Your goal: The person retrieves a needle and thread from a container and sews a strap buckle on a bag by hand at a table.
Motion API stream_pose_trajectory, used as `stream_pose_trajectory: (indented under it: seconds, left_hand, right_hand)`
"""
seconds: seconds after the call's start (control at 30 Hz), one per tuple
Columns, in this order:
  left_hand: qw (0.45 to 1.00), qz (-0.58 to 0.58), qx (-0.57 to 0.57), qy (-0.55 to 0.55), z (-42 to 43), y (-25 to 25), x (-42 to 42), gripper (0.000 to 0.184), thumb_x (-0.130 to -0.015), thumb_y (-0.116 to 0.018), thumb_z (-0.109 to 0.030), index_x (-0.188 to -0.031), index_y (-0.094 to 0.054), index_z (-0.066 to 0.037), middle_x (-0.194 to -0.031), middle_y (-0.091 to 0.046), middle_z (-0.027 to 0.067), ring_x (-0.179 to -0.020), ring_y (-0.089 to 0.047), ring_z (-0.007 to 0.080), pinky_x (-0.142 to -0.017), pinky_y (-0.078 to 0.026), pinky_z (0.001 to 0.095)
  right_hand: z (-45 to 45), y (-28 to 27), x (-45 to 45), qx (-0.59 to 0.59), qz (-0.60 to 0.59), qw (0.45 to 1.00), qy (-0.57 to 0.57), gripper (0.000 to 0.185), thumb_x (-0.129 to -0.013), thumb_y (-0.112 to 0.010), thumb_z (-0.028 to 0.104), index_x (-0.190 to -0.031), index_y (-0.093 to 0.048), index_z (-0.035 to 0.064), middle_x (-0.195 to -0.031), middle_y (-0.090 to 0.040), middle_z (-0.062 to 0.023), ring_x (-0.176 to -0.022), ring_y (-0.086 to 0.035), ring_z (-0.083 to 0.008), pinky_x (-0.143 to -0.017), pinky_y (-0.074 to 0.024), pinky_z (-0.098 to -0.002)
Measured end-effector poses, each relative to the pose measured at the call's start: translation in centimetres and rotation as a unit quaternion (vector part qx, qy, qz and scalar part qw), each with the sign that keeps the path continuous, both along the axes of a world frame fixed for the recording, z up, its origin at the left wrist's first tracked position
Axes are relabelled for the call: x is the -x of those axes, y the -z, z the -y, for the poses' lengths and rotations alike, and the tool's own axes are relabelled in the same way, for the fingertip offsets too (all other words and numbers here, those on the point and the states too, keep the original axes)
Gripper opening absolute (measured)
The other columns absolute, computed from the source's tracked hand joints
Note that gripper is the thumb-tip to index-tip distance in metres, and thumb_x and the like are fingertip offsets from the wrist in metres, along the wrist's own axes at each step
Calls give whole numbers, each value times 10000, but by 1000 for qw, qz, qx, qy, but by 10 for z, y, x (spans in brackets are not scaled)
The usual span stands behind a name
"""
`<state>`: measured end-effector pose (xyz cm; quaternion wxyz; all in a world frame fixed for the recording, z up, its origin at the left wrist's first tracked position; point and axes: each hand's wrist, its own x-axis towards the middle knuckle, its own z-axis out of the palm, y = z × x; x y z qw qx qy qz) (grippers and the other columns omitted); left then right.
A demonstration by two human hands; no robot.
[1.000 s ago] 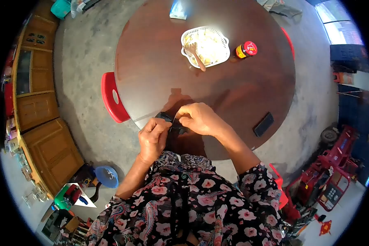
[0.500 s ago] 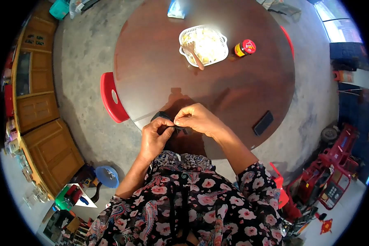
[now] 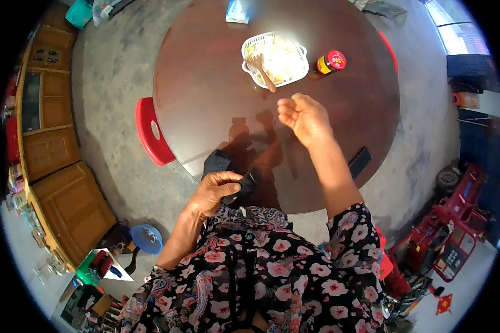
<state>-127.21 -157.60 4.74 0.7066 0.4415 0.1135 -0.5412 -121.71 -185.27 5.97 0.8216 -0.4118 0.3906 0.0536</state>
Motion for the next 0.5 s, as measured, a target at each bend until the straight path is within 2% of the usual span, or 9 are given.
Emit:
stream_pose_trajectory:
  seconds: [0.1,0.13,0.23,0.33,0.47,0.5]
  left_hand:
    - [999,-33,19,-38,-2,-10,-9,175,-802,-619,-47,-973,-641,-17,-795,-592,-9,-681,-512,65,-631,-424,205]
    - [997,-43,32,-60,-2,-10,-10,176,-798,-613,-33,-971,-640,-20,-790,-599,-1,-652,-516,79,-610,-431,212]
    - [993,-71,55,-71,-7,-11,-15,169,-794,-613,-27,-961,-638,-20,-793,-606,12,-648,-517,83,-609,-435,214]
    - [992,-79,71,-73,-11,-9,-16,160,-792,-614,-29,-950,-638,-18,-790,-604,18,-649,-517,87,-606,-436,219]
    - [990,-82,76,-80,-14,-9,-16,157,-785,-632,-43,-940,-638,-19,-790,-602,18,-651,-516,89,-602,-433,221]
    - [991,-79,67,-80,-13,-11,-17,155,-781,-641,-48,-934,-637,-19,-791,-600,17,-650,-515,90,-598,-432,223]
  right_hand:
    - [30,18,3,-39,19,994,99,64,-869,-539,73,-895,-563,20,-856,-638,-126,-771,-634,-200,-701,-543,-330]
    - [44,30,6,-46,40,994,94,74,-865,-536,36,-916,-571,-4,-853,-632,-121,-797,-635,-199,-724,-547,-329]
    - [61,33,11,19,16,989,146,84,-873,-522,39,-928,-569,-4,-870,-637,-129,-776,-639,-200,-712,-551,-319]
    - [87,33,20,29,-30,990,133,57,-887,-523,89,-914,-539,41,-886,-639,-132,-772,-641,-200,-690,-545,-323]
    - [122,32,30,103,-95,965,222,73,-909,-488,109,-894,-527,49,-776,-614,-72,-780,-638,-224,-726,-540,-385]
    - [134,32,35,98,-75,966,227,66,-902,-481,85,-879,-526,43,-755,-603,-62,-777,-637,-230,-745,-539,-392]
